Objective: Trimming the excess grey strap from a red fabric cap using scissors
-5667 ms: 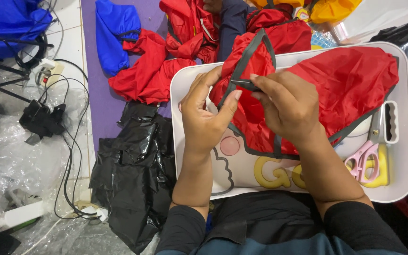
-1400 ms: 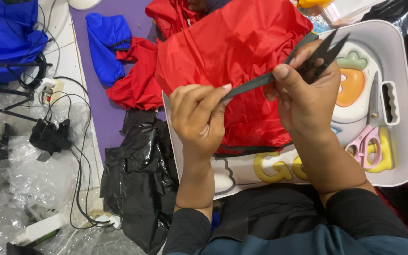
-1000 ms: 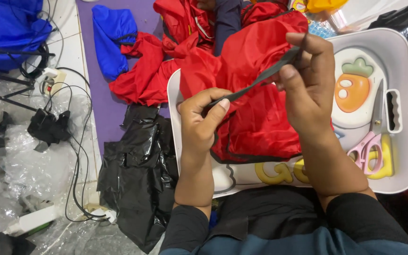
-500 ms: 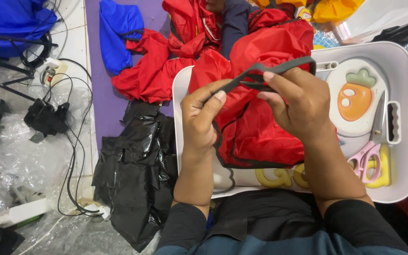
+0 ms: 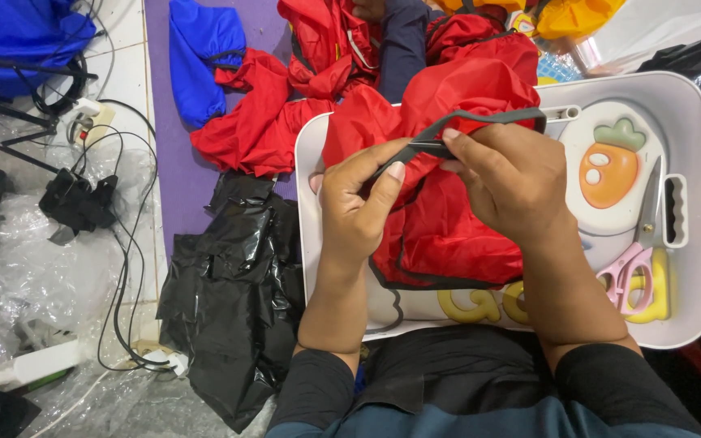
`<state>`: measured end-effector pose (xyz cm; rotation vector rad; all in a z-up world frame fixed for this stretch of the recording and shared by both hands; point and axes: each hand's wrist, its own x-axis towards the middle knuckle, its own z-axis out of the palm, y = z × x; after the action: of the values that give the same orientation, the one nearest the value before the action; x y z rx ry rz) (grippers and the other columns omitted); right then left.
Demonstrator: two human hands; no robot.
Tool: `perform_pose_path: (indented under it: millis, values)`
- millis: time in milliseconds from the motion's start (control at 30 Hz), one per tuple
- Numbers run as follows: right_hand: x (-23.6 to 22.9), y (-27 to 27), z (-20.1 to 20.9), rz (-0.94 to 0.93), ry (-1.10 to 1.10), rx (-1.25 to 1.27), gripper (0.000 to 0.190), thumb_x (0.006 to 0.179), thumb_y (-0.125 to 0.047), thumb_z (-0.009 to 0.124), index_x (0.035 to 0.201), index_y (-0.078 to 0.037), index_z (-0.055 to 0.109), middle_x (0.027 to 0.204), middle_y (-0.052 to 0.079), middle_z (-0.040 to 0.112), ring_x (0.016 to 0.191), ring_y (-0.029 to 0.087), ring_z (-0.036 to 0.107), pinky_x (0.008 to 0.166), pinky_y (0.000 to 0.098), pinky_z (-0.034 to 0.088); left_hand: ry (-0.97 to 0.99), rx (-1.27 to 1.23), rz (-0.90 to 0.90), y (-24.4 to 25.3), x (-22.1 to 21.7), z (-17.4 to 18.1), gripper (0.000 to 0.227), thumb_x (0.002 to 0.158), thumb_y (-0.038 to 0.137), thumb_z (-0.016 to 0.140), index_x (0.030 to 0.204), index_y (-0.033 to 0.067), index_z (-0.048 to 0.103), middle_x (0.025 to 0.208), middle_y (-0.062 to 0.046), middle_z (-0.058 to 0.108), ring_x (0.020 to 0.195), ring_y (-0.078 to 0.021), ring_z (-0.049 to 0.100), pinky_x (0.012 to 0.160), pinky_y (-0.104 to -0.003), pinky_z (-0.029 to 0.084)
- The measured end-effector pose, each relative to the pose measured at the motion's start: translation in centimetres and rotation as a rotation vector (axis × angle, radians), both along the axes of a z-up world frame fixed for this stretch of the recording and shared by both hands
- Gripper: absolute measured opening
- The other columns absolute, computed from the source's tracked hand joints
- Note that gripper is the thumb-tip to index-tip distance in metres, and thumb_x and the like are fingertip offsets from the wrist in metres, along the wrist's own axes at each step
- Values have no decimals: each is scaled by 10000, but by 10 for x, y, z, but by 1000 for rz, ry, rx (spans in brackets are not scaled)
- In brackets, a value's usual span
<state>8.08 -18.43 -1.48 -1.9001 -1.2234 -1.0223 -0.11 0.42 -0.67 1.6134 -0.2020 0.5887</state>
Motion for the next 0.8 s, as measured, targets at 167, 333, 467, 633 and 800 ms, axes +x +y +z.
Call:
perform_pose_path:
  millis: [167, 333, 467, 633, 800]
  values:
    - [-4, 3, -1, 42, 54, 24, 255, 1060, -158, 690, 1220, 24, 768, 848, 145, 672, 639, 339, 622, 561, 423, 521, -14, 40, 11, -2, -1, 9, 229, 1003, 146, 612, 1136, 48, 769, 1037, -107, 772, 1013, -224, 741, 914, -359, 576]
    - [-8, 9, 1, 39, 46, 20, 300, 1057, -196, 673, 1252, 21, 741, 843, 146, 659, 630, 333, 620, 555, 431, 527, -38, 67, 15, -2, -1, 13, 227, 1012, 141, 605, 1146, 45, 761, 1041, -115, 768, 1011, -237, 742, 917, -372, 576]
    - [-8, 10, -5, 5, 59, -4, 228, 1047, -165, 680, 1196, -13, 759, 850, 137, 659, 634, 323, 611, 548, 413, 500, -71, 151, 28, -3, -3, 16, 317, 1007, 155, 541, 1258, 91, 724, 945, -58, 687, 867, -161, 645, 862, -329, 541]
    - [-17, 16, -14, 228, 585, 241, 246, 1078, -136, 580, 1203, 69, 531, 836, 219, 641, 785, 347, 692, 589, 396, 434, -123, 278, 88, -7, 0, 19, 374, 1044, 124, 487, 1365, 118, 679, 903, -42, 562, 816, -154, 533, 856, -318, 505]
    - [-12, 22, -30, 597, 925, 686, 401, 981, -149, 717, 1088, -48, 345, 885, 183, 603, 580, 167, 609, 494, 305, 531, -275, 580, 171, -14, 8, 20, 356, 954, 55, 604, 1281, 133, 724, 964, -12, 603, 864, -229, 585, 893, -372, 466]
